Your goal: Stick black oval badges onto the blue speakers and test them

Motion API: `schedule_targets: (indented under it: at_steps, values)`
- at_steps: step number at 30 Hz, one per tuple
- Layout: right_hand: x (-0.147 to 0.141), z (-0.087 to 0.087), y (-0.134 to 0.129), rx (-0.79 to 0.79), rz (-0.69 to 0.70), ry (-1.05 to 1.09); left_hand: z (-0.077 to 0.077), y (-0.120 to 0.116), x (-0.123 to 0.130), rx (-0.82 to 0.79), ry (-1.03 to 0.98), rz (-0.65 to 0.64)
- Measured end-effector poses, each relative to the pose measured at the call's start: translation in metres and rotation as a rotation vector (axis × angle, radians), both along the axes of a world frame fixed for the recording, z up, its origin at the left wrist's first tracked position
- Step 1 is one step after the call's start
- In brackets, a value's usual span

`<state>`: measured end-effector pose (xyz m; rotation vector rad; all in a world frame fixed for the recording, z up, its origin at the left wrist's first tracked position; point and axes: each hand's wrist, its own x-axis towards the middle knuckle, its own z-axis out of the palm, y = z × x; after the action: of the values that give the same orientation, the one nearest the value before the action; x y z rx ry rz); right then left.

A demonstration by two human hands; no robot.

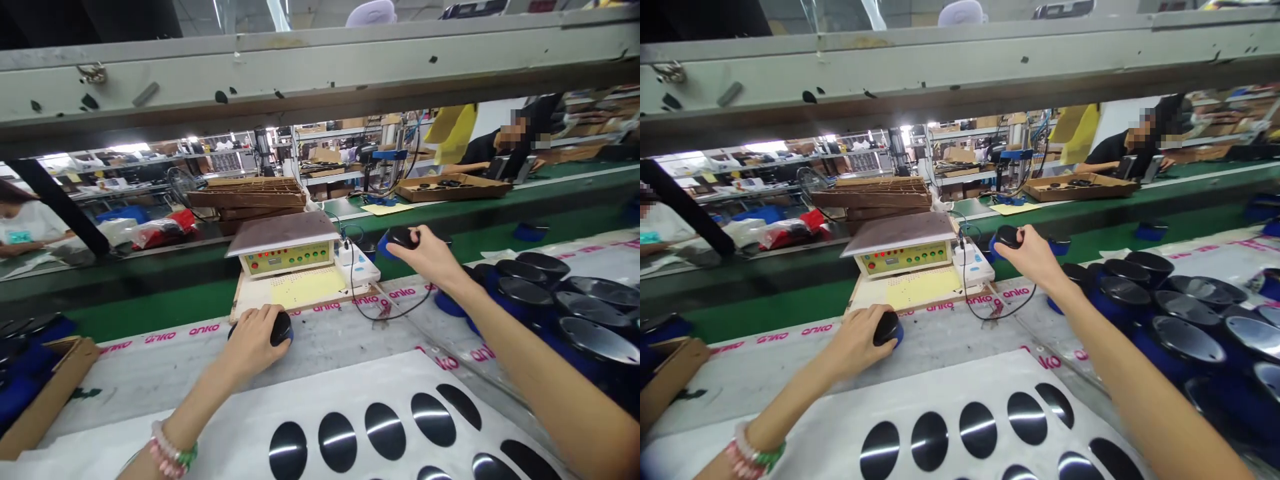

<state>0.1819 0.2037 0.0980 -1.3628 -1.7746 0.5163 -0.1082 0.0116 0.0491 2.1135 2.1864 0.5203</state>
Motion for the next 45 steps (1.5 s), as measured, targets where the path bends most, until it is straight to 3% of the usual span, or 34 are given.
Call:
schedule_targets:
  at_steps: [2, 4, 5, 7, 9, 12, 16, 21, 24, 31, 37, 41, 45]
  values:
    - [0.003, 0.015, -0.033, 0.029, 0.127, 0.038, 0.006, -0.002, 0.005, 0.013, -0.012, -0.002]
    - [-0.003, 0.023, -0.072, 0.03, 0.406, 0.14, 0.015, -0.007, 0.022, 0.038, -0.125, -0.064]
    - [-0.008, 0.026, -0.09, 0.01, 0.552, 0.2, 0.02, -0.01, 0.034, 0.035, -0.287, -0.14]
    - [-0.019, 0.027, -0.121, -0.025, 0.755, 0.257, 0.03, -0.017, 0.061, -0.026, -0.812, -0.321]
    - [-0.026, 0.028, -0.141, 0.011, 0.77, 0.233, 0.039, -0.024, 0.082, -0.142, -1.352, -0.403]
    - [-0.023, 0.028, -0.155, 0.072, 0.656, 0.191, 0.046, -0.032, 0.091, -0.218, -1.737, -0.315]
    - [-0.018, 0.024, -0.168, 0.007, 0.732, 0.056, 0.048, -0.04, 0.079, -0.153, -1.897, -0.236]
    - [-0.027, 0.017, -0.176, 0.085, 0.824, -0.163, 0.048, -0.049, 0.074, -0.197, -1.923, -0.229]
    - [-0.026, 0.019, -0.176, -0.069, 0.869, -0.298, 0.048, -0.052, 0.076, -0.251, -1.965, -0.234]
    - [-0.015, 0.027, -0.178, -0.286, 0.829, -0.402, 0.047, -0.054, 0.081, -0.202, -1.788, -0.175]
    - [-0.016, 0.023, -0.181, -0.181, 0.781, -0.397, 0.048, -0.059, 0.082, -0.005, -1.37, -0.316]
    - [-0.017, 0.012, -0.175, -0.094, 0.858, -0.229, 0.055, -0.062, 0.08, 0.208, -0.804, -0.321]
    - [-0.015, -0.003, -0.17, 0.033, 0.862, -0.125, 0.059, -0.066, 0.082, 0.631, -0.057, -0.347]
